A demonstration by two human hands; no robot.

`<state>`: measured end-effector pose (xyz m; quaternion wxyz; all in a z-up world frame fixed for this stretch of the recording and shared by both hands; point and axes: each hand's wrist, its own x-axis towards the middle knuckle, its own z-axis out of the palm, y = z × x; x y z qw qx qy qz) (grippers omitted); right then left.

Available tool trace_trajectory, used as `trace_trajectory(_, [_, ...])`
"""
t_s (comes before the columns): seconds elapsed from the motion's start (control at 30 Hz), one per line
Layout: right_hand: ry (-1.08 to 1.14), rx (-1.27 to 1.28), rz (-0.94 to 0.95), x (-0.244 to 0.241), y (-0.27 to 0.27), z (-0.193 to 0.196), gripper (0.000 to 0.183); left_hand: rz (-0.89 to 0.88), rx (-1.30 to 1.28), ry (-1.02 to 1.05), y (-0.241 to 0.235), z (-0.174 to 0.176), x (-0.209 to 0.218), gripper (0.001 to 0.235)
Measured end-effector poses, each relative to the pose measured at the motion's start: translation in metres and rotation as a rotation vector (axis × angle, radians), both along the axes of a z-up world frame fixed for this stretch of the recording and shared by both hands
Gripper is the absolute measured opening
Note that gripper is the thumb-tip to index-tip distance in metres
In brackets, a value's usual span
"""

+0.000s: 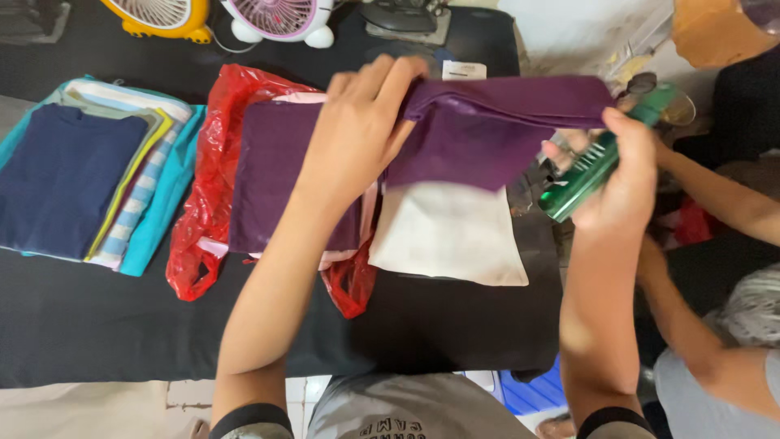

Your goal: The person folds a beige sleeveless top and places it on a stack. They then pick up a purple garment, spray it with a green bottle, and fold it. The person continues to fold a pink jacket and a polka-dotted garment, stacking them on the table.

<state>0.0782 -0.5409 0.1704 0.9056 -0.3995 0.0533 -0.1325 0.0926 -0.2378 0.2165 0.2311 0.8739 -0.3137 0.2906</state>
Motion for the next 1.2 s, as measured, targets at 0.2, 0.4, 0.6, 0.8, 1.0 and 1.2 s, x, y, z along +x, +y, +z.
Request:
trace_trajectory(0.2, [0.125,-0.183,-0.069,-0.048,-0.012,-0.055,0.027,-0.015,0.059,-0.032,-0.005,-0.056,-0.040,0.042])
trace_trajectory(0.4, [0.776,-0.342,0.090,-0.086,-0.009,-0.230,0.024,0.055,0.074,0.257,-0.013,-0.213,-0.075,0.025])
trace_trajectory(0.6, [0.460,-0.387,-0.042,-0.105,-0.019,-0.275,0.016,0.080,-0.066,0.231,-0.017,-0.250,-0.090,0.031])
trace_trajectory(0.8, [0.522,-0.609,-0.026,-0.120,-0.013,-0.262,0.016,0.093,-0.015,0.307,-0.028,-0.248,-0.100,0.031])
trace_trajectory(1.0, [0.603,-0.852,-0.129,-0.134,0.012,-0.229,0.038,0.031,-0.133,0.484,-0.025,-0.224,-0.105,0.042])
trace_trajectory(1.2, [0.153,-0.653,-0.002,-0.122,0.039,-0.212,0.055,0.062,-0.128,0.417,-0.069,-0.241,-0.077,0.061])
